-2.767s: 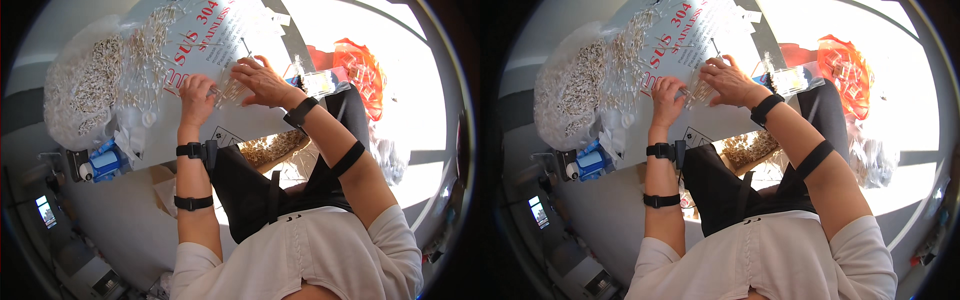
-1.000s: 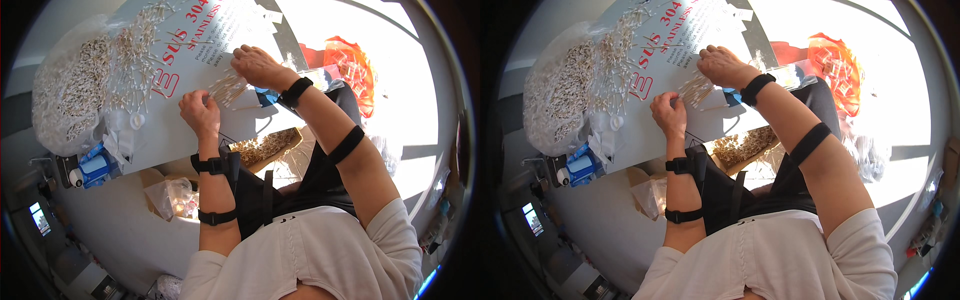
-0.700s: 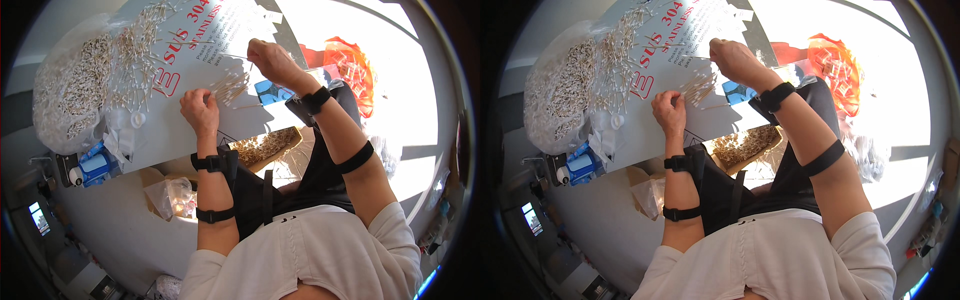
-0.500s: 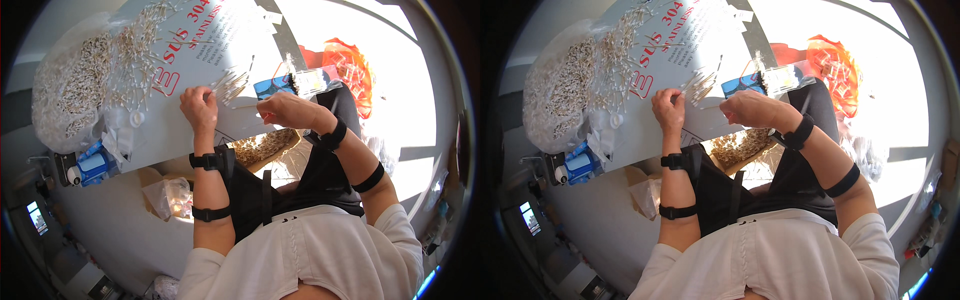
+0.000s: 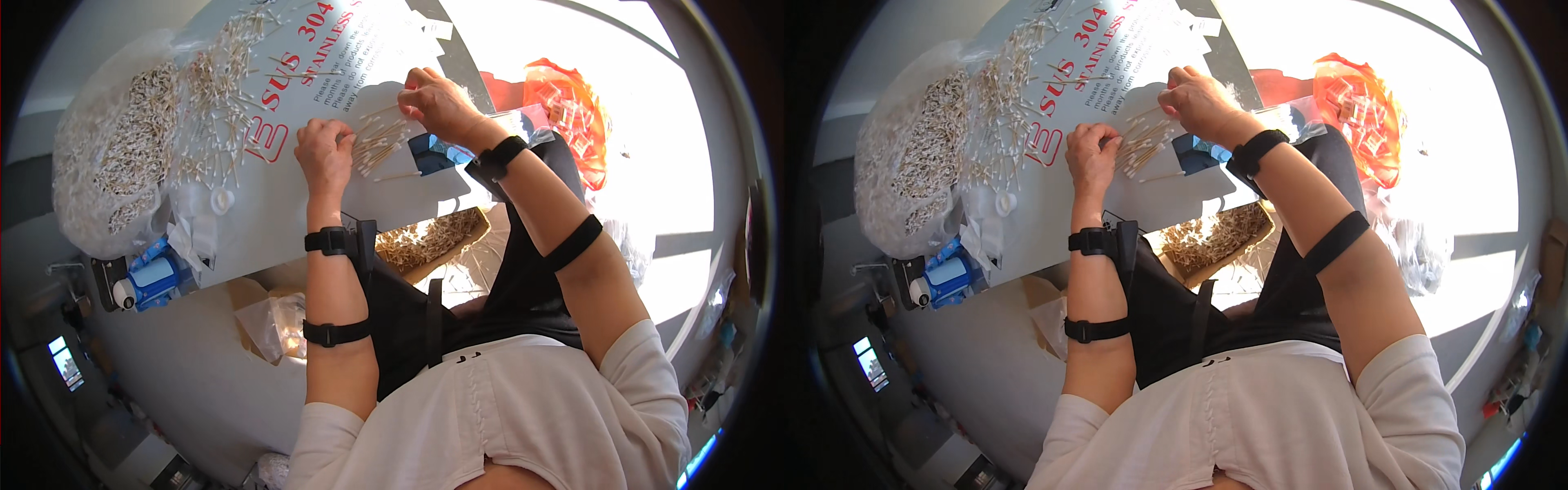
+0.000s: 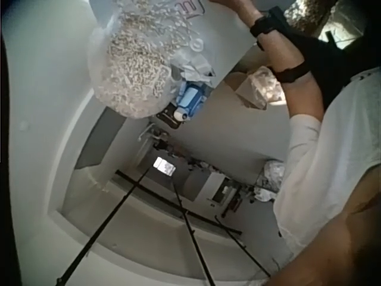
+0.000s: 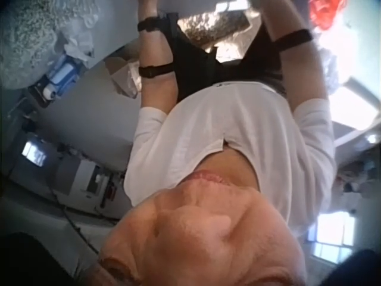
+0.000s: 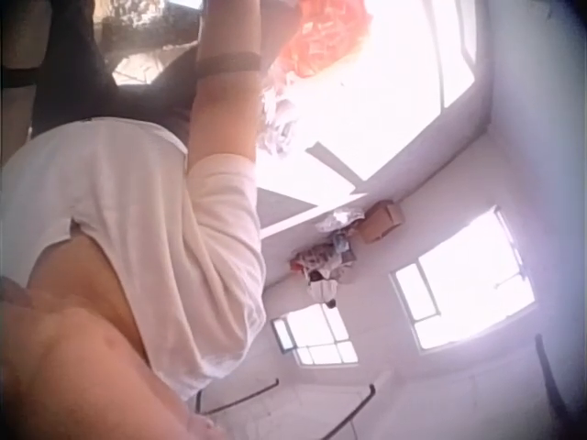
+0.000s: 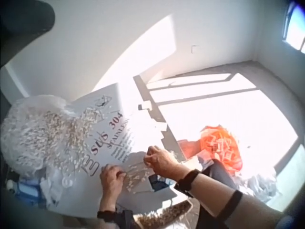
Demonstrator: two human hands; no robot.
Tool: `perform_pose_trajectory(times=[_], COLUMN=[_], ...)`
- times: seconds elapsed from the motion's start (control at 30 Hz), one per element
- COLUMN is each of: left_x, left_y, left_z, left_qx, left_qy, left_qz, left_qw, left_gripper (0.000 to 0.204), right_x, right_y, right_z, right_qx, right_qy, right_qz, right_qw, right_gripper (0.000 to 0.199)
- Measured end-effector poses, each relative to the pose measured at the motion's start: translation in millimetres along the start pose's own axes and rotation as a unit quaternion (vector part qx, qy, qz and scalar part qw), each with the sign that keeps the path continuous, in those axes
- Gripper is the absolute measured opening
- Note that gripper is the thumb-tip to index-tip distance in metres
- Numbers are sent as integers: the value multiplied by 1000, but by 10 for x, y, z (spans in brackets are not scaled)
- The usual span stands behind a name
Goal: Organizing small medical pins into slotted cards and sealing them in plastic bags.
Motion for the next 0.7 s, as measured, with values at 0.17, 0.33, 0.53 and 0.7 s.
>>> perform_pose_trajectory(times=[0.17,0.33,0.53,0.7], left_x=[60,167,15,122], left_y=[9,38,87,239], left_z=[3,27,25,117], left_qx=[-1,-34,-9,-55], left_qy=[0,-13,-32,4], left_qz=[-20,-16,-48,-27], left_qw=[1000,999,998,998], left_gripper=[14,16,16,20], right_x=[-157,-233,19,43], right_y=[73,-65,-309,-169], right_z=[102,157,-171,-160], right_qx=[3,-106,-89,-32], right_qy=[20,-59,-93,-49], right_qz=[32,-147,-109,-77], right_qw=[999,982,986,995], right_gripper=[6,3,10,9])
Point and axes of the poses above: each hand's wrist, its own y-axis away from the middle knuckle, its own z-axis out of the back of the hand, x = y × z, the point moved 1 cm from there along -y, towards the middle knuckle, and after that the axes turned 11 degrees about -x, right-handed, at the moved point
